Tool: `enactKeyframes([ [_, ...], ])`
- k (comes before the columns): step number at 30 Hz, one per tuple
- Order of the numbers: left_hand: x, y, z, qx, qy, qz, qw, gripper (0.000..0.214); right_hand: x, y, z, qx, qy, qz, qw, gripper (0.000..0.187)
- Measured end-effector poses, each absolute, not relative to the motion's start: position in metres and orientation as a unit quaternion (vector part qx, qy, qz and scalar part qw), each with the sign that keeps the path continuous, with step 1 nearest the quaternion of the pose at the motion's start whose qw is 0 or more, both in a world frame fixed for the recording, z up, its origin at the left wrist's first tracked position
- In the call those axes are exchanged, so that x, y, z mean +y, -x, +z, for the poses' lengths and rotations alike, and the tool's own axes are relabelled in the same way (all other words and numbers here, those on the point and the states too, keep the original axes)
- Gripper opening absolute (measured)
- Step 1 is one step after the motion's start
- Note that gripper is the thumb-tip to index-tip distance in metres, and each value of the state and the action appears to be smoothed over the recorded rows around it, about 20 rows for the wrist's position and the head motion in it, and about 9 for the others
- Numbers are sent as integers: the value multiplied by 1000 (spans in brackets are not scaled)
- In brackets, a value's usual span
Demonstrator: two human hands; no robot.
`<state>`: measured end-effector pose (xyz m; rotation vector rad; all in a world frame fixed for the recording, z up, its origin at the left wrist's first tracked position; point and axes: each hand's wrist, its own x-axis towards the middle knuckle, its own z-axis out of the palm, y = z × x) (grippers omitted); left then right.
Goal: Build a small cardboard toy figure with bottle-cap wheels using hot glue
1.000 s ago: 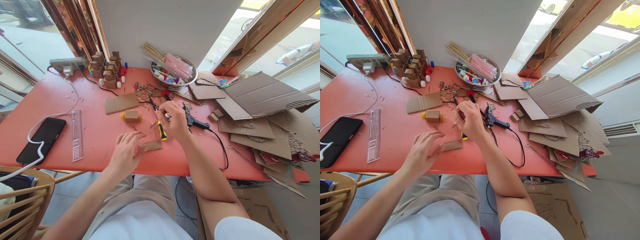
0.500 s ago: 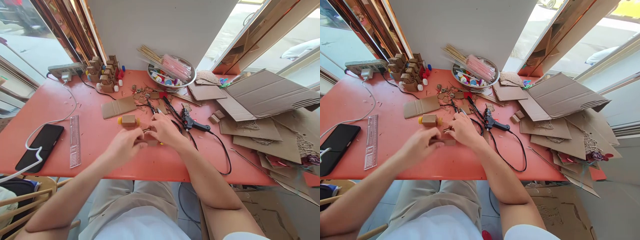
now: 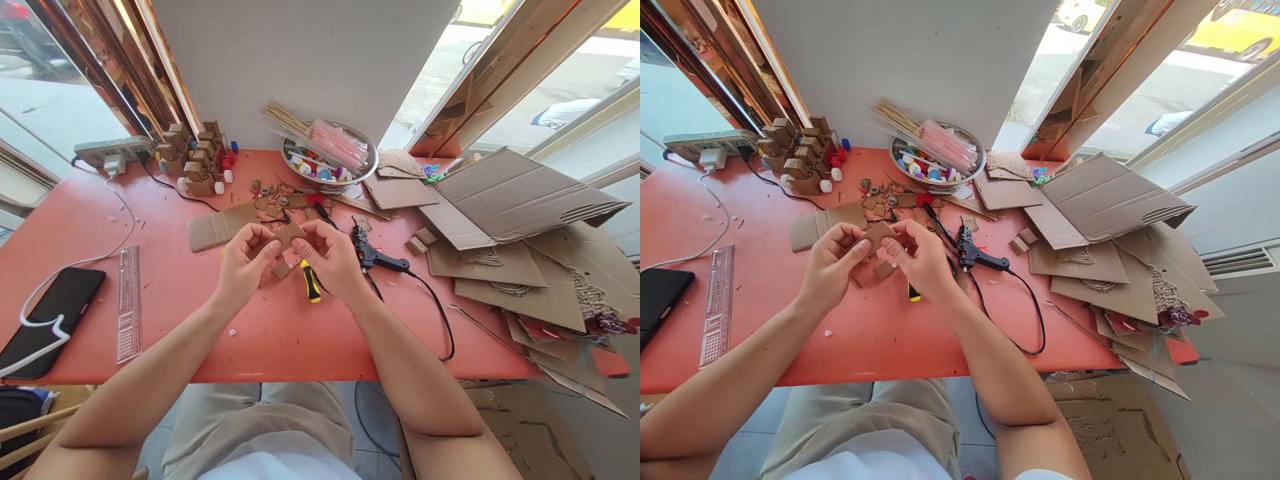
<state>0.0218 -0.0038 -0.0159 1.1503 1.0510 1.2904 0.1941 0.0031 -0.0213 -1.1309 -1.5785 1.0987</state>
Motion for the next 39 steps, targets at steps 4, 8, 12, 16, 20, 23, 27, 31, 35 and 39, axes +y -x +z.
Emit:
enactKeyframes([
  [4, -12, -17, -8, 437, -521, 523, 514, 41, -5, -190, -10, -597, 431, 488, 469, 34],
  [8, -13, -15, -6, 428, -552, 482, 529, 35, -8, -189, -3, -574, 432, 511, 471, 44],
  [12, -15, -20, -15, 425, -513, 465, 583, 36, -8, -187, -6, -563, 434, 529, 463, 49],
  [16, -14, -23, -21, 435, -507, 478, 570, 32, -7, -186, -13, -578, 448, 512, 451, 40],
  [20, -10, -21, -22, 431, -534, 502, 526, 24, -8, -186, -18, -587, 462, 493, 446, 19],
  [23, -5, -19, -23, 432, -545, 503, 513, 22, -8, -184, -22, -589, 474, 480, 445, 13],
  [27, -3, -18, -25, 439, -551, 511, 492, 20, -8, -181, -24, -584, 485, 472, 447, 13],
  [31, -5, -19, -23, 437, -547, 514, 496, 18, -8, -180, -24, -577, 478, 483, 453, 12],
  [35, -7, -22, -20, 444, -529, 509, 514, 17, -9, -178, -24, -573, 471, 482, 467, 13],
  [39, -8, -23, -19, 468, -501, 489, 540, 19, -9, -176, -27, -570, 474, 483, 465, 15],
])
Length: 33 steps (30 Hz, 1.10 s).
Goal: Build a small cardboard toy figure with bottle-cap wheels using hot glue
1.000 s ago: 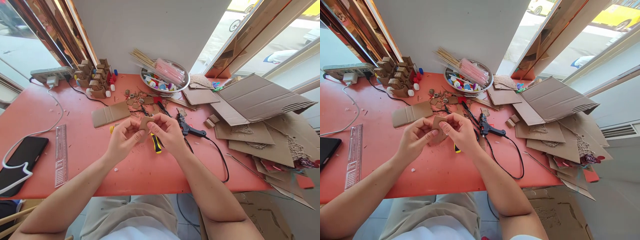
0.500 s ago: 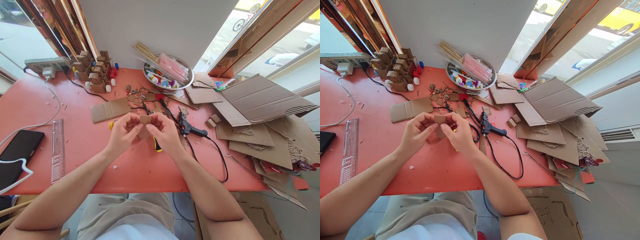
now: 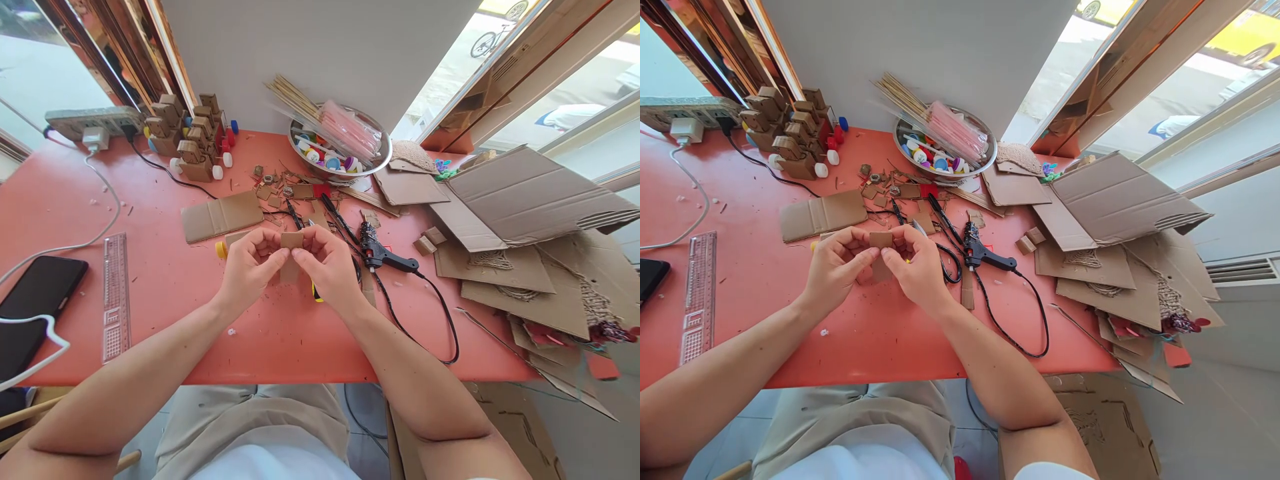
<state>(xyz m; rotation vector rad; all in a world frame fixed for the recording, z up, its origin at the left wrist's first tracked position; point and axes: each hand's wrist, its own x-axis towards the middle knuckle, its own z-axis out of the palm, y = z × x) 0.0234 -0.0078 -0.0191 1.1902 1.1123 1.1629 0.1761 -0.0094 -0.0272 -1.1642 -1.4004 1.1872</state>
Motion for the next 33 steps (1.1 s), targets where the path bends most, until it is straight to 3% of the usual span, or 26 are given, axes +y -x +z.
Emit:
enactKeyframes([
  [26, -11, -25, -21, 468, -471, 524, 534, 17, -16, -167, -27, -482, 457, 542, 515, 11],
  [33, -10, -27, -20, 469, -395, 510, 603, 27, -15, -166, -31, -452, 443, 561, 534, 11],
])
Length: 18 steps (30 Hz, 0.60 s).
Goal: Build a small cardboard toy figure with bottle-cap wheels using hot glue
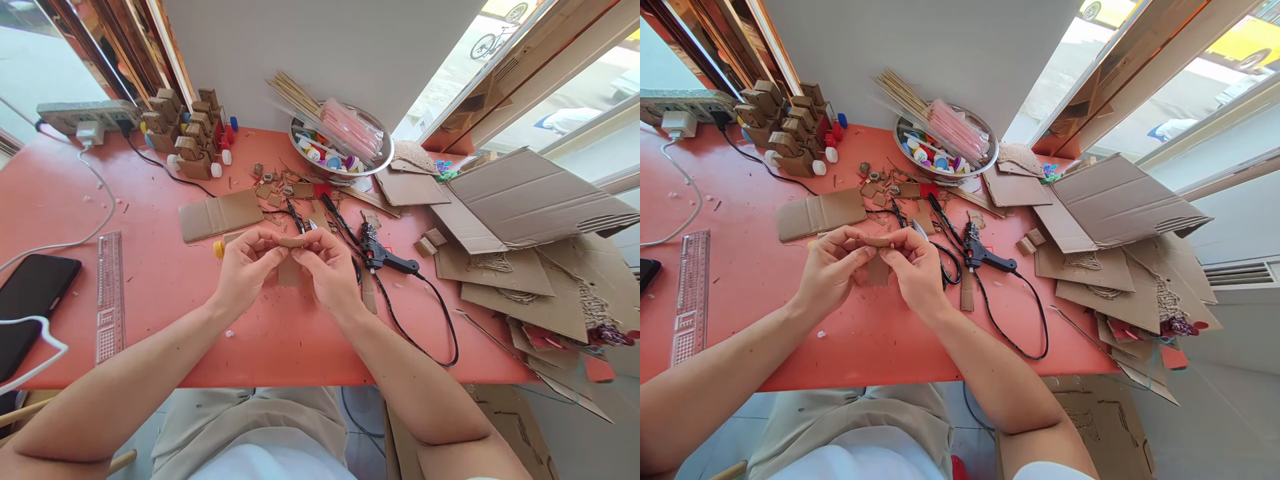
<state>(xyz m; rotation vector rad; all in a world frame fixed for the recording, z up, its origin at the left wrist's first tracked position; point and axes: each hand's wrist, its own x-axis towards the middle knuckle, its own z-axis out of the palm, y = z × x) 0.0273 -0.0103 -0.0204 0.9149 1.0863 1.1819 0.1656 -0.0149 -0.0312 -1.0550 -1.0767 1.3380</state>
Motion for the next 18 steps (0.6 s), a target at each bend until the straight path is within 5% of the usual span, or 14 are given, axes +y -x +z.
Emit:
enactKeyframes([
  [7, -6, -21, -20, 420, -372, 382, 734, 37, -13, -173, -29, -483, 428, 541, 539, 10],
  [18, -2, -13, -21, 329, -431, 323, 776, 69, -15, -179, -29, -603, 443, 410, 522, 13],
])
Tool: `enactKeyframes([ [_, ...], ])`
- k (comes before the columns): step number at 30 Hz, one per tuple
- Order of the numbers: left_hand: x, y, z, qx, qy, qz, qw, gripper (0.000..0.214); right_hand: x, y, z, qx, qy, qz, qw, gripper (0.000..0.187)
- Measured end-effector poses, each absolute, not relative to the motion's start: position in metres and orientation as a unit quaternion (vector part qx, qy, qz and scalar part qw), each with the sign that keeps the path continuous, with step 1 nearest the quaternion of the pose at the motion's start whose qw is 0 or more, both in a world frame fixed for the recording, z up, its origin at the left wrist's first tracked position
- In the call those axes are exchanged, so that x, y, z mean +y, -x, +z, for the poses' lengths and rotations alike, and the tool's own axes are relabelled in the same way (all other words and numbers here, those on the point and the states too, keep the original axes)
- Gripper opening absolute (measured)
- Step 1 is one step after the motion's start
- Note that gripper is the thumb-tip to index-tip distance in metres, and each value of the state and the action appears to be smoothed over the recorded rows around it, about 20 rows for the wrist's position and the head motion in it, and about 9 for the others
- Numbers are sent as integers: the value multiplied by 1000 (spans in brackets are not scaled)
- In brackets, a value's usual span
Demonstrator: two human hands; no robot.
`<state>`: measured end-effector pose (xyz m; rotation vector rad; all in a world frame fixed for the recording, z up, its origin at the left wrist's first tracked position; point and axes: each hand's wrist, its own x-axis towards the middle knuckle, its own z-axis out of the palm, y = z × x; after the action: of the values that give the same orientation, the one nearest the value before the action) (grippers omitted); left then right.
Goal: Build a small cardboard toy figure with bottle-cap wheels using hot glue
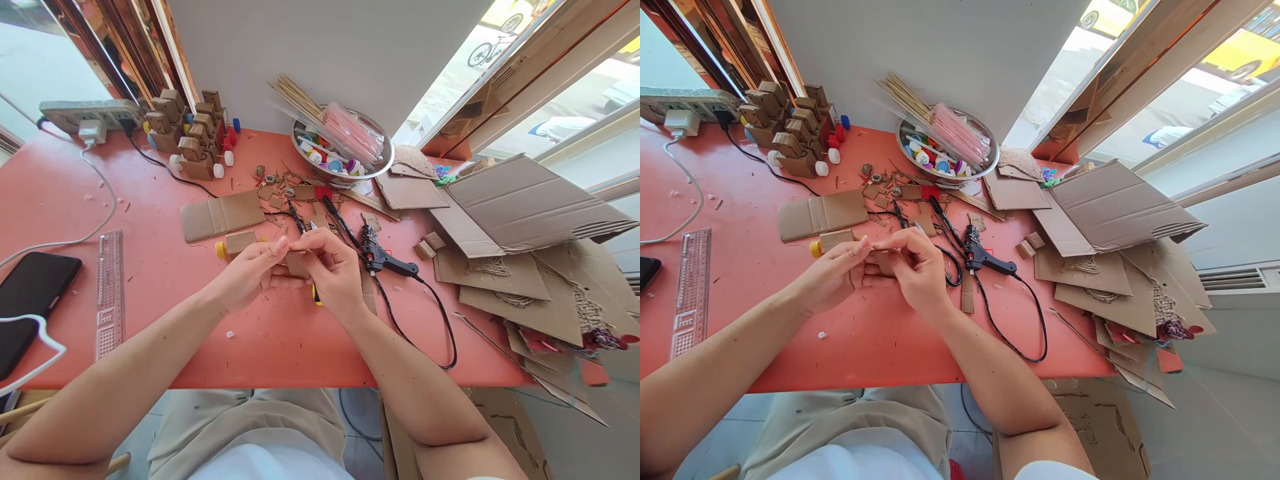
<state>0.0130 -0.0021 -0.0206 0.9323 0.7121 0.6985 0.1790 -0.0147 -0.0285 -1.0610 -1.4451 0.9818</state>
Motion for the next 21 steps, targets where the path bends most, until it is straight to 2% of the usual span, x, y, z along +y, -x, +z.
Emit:
enactKeyframes([
  [10, -5, -16, -20, 339, -464, 370, 730, 67, -15, -183, -22, -568, 447, 470, 507, 9],
  [18, -6, -20, -14, 418, -497, 436, 623, 71, -11, -187, -19, -565, 465, 498, 465, 40],
  [21, -8, -21, -15, 432, -489, 450, 610, 71, -12, -185, -20, -560, 467, 501, 466, 43],
])
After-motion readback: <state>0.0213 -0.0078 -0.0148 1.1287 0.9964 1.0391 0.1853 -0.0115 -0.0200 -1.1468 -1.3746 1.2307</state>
